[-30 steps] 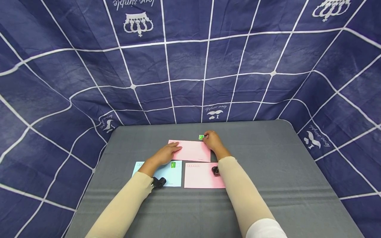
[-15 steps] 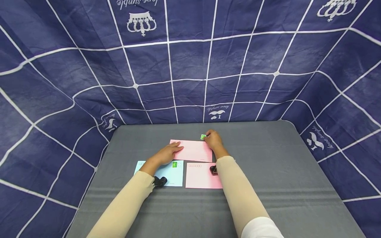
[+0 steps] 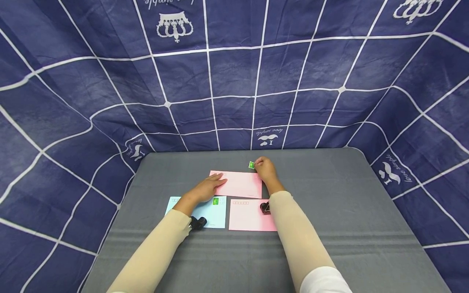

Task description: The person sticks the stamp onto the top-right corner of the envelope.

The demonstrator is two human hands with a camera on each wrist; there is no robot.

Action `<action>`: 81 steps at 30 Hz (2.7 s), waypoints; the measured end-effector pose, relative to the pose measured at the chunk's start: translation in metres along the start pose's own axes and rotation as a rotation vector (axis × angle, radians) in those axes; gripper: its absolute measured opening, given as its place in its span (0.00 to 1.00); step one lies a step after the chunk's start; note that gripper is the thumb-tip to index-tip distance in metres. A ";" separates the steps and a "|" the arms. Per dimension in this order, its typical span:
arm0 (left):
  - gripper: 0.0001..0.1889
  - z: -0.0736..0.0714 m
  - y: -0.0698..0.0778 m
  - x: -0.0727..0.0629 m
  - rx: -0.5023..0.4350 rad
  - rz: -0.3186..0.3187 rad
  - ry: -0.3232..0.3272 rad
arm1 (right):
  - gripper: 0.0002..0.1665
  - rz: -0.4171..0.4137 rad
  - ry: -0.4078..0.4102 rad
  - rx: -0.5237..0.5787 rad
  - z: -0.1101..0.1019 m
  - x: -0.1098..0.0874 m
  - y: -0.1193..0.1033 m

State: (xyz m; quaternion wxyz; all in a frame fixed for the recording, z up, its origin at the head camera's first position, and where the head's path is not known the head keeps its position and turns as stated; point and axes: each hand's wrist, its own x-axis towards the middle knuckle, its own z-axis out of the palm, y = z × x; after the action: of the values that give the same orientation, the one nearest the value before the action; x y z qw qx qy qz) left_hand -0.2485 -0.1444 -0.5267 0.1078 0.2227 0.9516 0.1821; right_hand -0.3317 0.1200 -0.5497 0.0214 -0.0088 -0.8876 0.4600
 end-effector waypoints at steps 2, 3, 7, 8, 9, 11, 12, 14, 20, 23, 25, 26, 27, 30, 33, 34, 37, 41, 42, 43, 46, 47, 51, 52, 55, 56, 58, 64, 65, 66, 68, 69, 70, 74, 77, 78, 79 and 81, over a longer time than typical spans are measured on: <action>0.26 0.000 0.001 0.000 -0.005 -0.002 -0.001 | 0.07 0.002 0.008 0.043 -0.003 0.000 0.000; 0.26 0.000 0.001 0.000 -0.007 -0.004 -0.003 | 0.07 0.005 0.010 0.063 -0.004 -0.001 0.000; 0.27 0.000 0.001 0.000 -0.005 -0.011 -0.011 | 0.07 0.006 0.011 0.120 -0.009 -0.001 -0.003; 0.27 0.000 0.001 0.000 -0.004 -0.014 -0.012 | 0.07 0.004 0.008 0.122 -0.010 -0.001 -0.003; 0.27 0.000 0.001 0.001 -0.002 -0.016 -0.013 | 0.07 0.001 0.003 0.122 -0.011 0.000 -0.004; 0.27 0.000 0.001 0.001 0.001 -0.021 -0.014 | 0.07 -0.008 -0.009 0.119 -0.014 -0.001 -0.006; 0.27 0.000 0.002 0.001 0.001 -0.022 -0.013 | 0.07 -0.015 -0.015 0.119 -0.015 -0.001 -0.007; 0.27 0.000 0.002 0.001 0.006 -0.024 -0.013 | 0.07 -0.031 -0.032 0.119 -0.017 -0.001 -0.009; 0.28 -0.001 0.004 0.001 0.036 -0.029 -0.030 | 0.08 -0.063 -0.093 0.114 -0.025 -0.002 -0.012; 0.28 -0.002 0.005 0.001 0.040 -0.029 -0.026 | 0.09 -0.061 -0.126 0.104 -0.028 -0.002 -0.012; 0.28 -0.002 0.004 0.001 0.050 -0.023 -0.019 | 0.09 -0.055 -0.148 0.093 -0.030 -0.002 -0.012; 0.27 -0.002 0.004 0.001 0.053 -0.021 -0.018 | 0.09 -0.052 -0.159 0.091 -0.031 -0.001 -0.011; 0.27 -0.003 0.004 0.002 0.053 -0.020 -0.015 | 0.09 -0.049 -0.170 0.088 -0.032 -0.001 -0.011; 0.27 -0.003 0.004 0.002 0.058 -0.016 -0.015 | 0.09 -0.036 -0.202 0.084 -0.033 -0.001 -0.009; 0.27 -0.003 0.004 0.002 0.058 -0.022 -0.029 | 0.09 -0.029 -0.228 0.081 -0.034 -0.002 -0.008; 0.27 -0.003 0.004 0.002 0.060 -0.022 -0.030 | 0.09 -0.028 -0.234 0.080 -0.034 -0.003 -0.008; 0.28 -0.003 0.004 0.003 0.061 -0.028 -0.035 | 0.09 -0.028 -0.259 0.073 -0.034 -0.004 -0.007; 0.28 -0.003 0.005 0.002 0.052 -0.041 -0.035 | 0.09 -0.025 -0.288 0.076 -0.033 -0.005 -0.006; 0.28 -0.003 0.005 0.002 0.049 -0.045 -0.039 | 0.09 -0.026 -0.294 0.080 -0.032 -0.005 -0.006; 0.28 -0.003 0.006 0.002 0.046 -0.049 -0.044 | 0.09 -0.026 -0.300 0.079 -0.032 -0.006 -0.006; 0.28 -0.004 0.006 0.003 0.038 -0.059 -0.054 | 0.09 -0.019 -0.314 0.084 -0.031 -0.006 -0.005; 0.28 -0.004 0.006 0.003 0.035 -0.061 -0.056 | 0.09 -0.017 -0.320 0.090 -0.030 -0.006 -0.005; 0.28 -0.005 0.007 0.004 0.040 -0.064 -0.060 | 0.08 -0.009 -0.329 0.094 -0.029 -0.007 -0.004; 0.28 -0.006 0.007 0.004 0.041 -0.064 -0.061 | 0.08 -0.009 -0.331 0.097 -0.028 -0.008 -0.004; 0.27 -0.006 0.008 0.004 0.038 -0.066 -0.059 | 0.07 -0.012 -0.338 0.095 -0.027 -0.010 -0.002; 0.27 -0.006 0.008 0.004 0.037 -0.067 -0.059 | 0.07 -0.009 -0.341 0.098 -0.026 -0.010 -0.002; 0.27 -0.006 0.008 0.004 0.035 -0.068 -0.059 | 0.07 -0.004 -0.343 0.102 -0.025 -0.011 0.000; 0.27 -0.007 0.008 0.005 0.015 -0.066 -0.056 | 0.07 0.008 -0.322 0.096 -0.023 -0.010 0.002; 0.27 -0.007 0.008 0.005 0.012 -0.066 -0.058 | 0.08 0.009 -0.321 0.093 -0.023 -0.011 0.002; 0.27 -0.007 0.007 0.005 0.008 -0.065 -0.056 | 0.08 0.009 -0.322 0.091 -0.023 -0.010 0.002; 0.27 -0.007 0.007 0.005 0.008 -0.064 -0.058 | 0.08 0.011 -0.324 0.092 -0.023 -0.010 0.003; 0.27 -0.006 0.007 0.005 0.007 -0.061 -0.056 | 0.08 0.015 -0.324 0.096 -0.023 -0.010 0.003; 0.27 -0.007 0.007 0.005 0.008 -0.058 -0.055 | 0.08 0.014 -0.326 0.098 -0.022 -0.010 0.003; 0.28 -0.009 0.008 0.005 0.001 -0.055 -0.061 | 0.09 0.016 -0.324 0.095 -0.022 -0.010 0.002; 0.28 -0.010 0.008 0.005 -0.009 -0.056 -0.061 | 0.08 0.018 -0.319 0.084 -0.021 -0.010 0.001; 0.28 -0.010 0.008 0.005 -0.012 -0.056 -0.058 | 0.08 0.020 -0.316 0.083 -0.021 -0.009 0.001; 0.28 -0.010 0.008 0.005 -0.012 -0.054 -0.054 | 0.08 0.022 -0.313 0.083 -0.020 -0.009 0.001; 0.28 -0.010 0.007 0.005 -0.010 -0.058 -0.054 | 0.08 0.024 -0.310 0.074 -0.020 -0.008 0.001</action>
State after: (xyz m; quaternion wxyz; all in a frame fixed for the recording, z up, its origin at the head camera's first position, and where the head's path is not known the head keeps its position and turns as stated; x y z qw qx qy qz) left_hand -0.2531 -0.1393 -0.5152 0.1396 0.1993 0.9535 0.1777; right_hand -0.3223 0.1364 -0.5395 -0.1209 0.0525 -0.8625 0.4886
